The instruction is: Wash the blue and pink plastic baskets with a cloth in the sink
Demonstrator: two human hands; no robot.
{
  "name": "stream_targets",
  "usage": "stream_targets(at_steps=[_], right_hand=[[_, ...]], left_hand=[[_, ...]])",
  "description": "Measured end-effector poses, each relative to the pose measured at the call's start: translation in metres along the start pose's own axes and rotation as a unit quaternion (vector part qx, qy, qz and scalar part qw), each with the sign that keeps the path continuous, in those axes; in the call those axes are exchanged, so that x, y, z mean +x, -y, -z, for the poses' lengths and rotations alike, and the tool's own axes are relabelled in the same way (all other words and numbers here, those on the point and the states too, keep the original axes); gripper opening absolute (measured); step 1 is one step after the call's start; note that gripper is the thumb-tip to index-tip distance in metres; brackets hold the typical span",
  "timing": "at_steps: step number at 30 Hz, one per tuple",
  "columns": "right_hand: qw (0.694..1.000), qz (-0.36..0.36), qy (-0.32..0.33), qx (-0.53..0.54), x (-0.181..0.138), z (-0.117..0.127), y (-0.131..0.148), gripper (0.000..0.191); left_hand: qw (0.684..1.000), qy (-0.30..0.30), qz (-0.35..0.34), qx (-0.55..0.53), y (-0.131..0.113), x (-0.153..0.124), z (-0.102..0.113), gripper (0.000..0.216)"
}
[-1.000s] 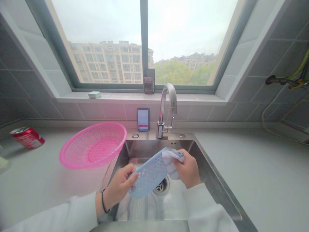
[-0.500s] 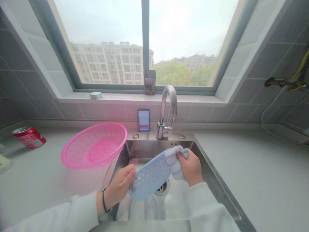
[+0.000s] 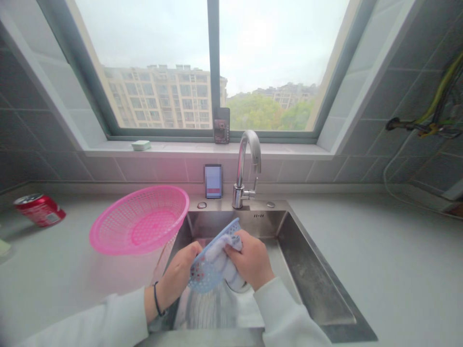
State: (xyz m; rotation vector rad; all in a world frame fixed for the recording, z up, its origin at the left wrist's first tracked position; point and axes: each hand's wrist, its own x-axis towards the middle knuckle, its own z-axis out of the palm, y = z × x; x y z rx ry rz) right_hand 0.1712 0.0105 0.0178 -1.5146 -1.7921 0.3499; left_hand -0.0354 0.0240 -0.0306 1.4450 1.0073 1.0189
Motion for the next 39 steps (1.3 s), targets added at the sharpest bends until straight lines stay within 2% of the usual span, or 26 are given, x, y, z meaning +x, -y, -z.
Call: stream_targets(at_steps=[4, 7, 10, 12, 14, 15, 16, 18, 20, 23, 25, 29, 34, 39], right_hand=[[0.98, -0.156, -0.111, -0.051, 0.022, 0.035, -0.053, 0.036], [0.976, -0.165, -0.131, -0.045, 0.023, 0.041, -0.059, 0.035], [0.991, -0.055, -0.109, -0.054, 0.005, 0.019, -0.026, 0.025], [0.988, 0.064, -0.093, -0.105, -0.011, -0.005, 0.003, 0.014], [0.976, 0.179, -0.052, -0.115, -0.023, -0.024, 0.026, 0.012], [0.971, 0.208, -0.029, -0.111, -0.025, -0.028, 0.032, 0.013], [0.973, 0.206, -0.017, -0.101, -0.024, -0.03, 0.033, 0.016], [0.989, 0.133, -0.023, -0.057, -0.013, -0.02, 0.021, 0.025], [0.999, 0.001, -0.049, -0.012, 0.004, -0.002, -0.003, 0.03], [0.983, -0.145, -0.11, -0.035, 0.026, 0.026, -0.042, 0.035], [0.968, -0.204, -0.123, -0.079, 0.031, 0.036, -0.057, 0.036], [0.948, -0.253, -0.119, -0.155, 0.03, 0.041, -0.065, 0.037], [0.928, -0.302, -0.106, -0.189, 0.029, 0.045, -0.072, 0.041], [0.934, -0.309, -0.073, -0.164, 0.03, 0.046, -0.088, 0.039]], left_hand=[[0.998, 0.035, 0.023, -0.042, -0.007, -0.005, -0.006, 0.064], [0.998, 0.033, 0.015, -0.042, -0.011, -0.007, -0.009, 0.065], [0.999, 0.012, 0.014, -0.036, -0.01, -0.005, -0.008, 0.064], [0.999, -0.002, -0.001, -0.036, -0.007, -0.002, -0.005, 0.063], [0.999, -0.016, -0.023, -0.043, -0.003, 0.0, -0.002, 0.062], [0.998, -0.023, -0.031, -0.047, -0.001, 0.001, 0.0, 0.062], [0.998, -0.025, -0.032, -0.05, 0.0, 0.002, 0.001, 0.062], [0.998, -0.017, -0.01, -0.054, -0.001, 0.002, 0.001, 0.064], [0.998, 0.002, 0.02, -0.06, -0.005, 0.0, -0.001, 0.066], [0.998, 0.023, 0.025, -0.051, -0.013, -0.004, -0.003, 0.065], [0.998, 0.041, 0.019, -0.042, -0.016, -0.007, -0.004, 0.065], [0.997, 0.066, 0.006, -0.048, -0.016, -0.01, 0.0, 0.064], [0.994, 0.092, -0.027, -0.054, -0.011, -0.014, 0.006, 0.063], [0.99, 0.113, -0.081, -0.025, -0.01, -0.017, 0.01, 0.061]])
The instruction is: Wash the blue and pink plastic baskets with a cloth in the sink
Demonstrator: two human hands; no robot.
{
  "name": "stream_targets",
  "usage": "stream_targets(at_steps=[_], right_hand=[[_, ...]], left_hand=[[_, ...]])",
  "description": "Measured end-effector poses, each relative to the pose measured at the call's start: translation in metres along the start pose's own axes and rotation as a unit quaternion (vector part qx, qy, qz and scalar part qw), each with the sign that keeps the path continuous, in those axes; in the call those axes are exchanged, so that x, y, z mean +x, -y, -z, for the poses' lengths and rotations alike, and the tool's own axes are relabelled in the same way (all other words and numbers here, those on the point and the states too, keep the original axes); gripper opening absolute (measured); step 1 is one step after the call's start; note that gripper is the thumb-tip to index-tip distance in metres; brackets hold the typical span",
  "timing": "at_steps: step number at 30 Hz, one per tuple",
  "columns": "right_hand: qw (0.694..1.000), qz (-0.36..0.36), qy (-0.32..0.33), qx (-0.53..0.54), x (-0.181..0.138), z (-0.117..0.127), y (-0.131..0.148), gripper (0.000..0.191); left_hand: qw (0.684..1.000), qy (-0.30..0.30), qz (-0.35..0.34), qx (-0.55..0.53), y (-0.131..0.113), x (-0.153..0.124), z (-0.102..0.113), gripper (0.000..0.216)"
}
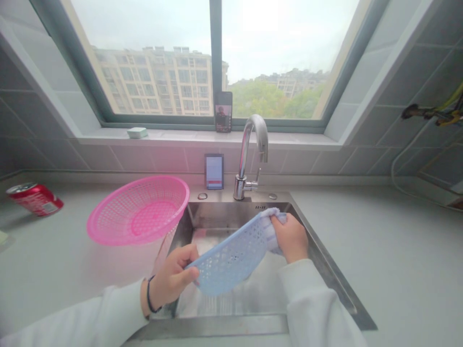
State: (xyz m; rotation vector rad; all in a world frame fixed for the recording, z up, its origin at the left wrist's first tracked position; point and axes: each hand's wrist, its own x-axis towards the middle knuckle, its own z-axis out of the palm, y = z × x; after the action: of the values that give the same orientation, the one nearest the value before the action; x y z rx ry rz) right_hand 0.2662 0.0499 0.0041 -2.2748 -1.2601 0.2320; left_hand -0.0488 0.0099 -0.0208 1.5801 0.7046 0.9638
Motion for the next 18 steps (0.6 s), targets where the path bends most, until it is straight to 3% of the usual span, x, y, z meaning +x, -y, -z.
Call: stream_targets(at_steps=[8, 14, 16, 18], right_hand=[[0.996, 0.008, 0.07, 0.049, 0.009, -0.012, -0.012, 0.032], [0.969, -0.061, 0.137, 0.196, 0.005, -0.017, -0.013, 0.034], [0.953, -0.058, 0.161, 0.252, 0.001, -0.018, -0.013, 0.037], [0.943, -0.019, 0.135, 0.304, -0.002, -0.019, -0.013, 0.033]], left_hand=[[0.999, -0.008, 0.006, -0.034, -0.009, 0.001, 0.0, 0.062], [0.994, -0.017, 0.028, -0.103, -0.014, -0.004, -0.003, 0.059], [0.995, -0.014, 0.014, -0.096, -0.015, -0.007, -0.002, 0.057], [0.996, 0.002, 0.002, -0.088, -0.016, -0.01, -0.001, 0.055]])
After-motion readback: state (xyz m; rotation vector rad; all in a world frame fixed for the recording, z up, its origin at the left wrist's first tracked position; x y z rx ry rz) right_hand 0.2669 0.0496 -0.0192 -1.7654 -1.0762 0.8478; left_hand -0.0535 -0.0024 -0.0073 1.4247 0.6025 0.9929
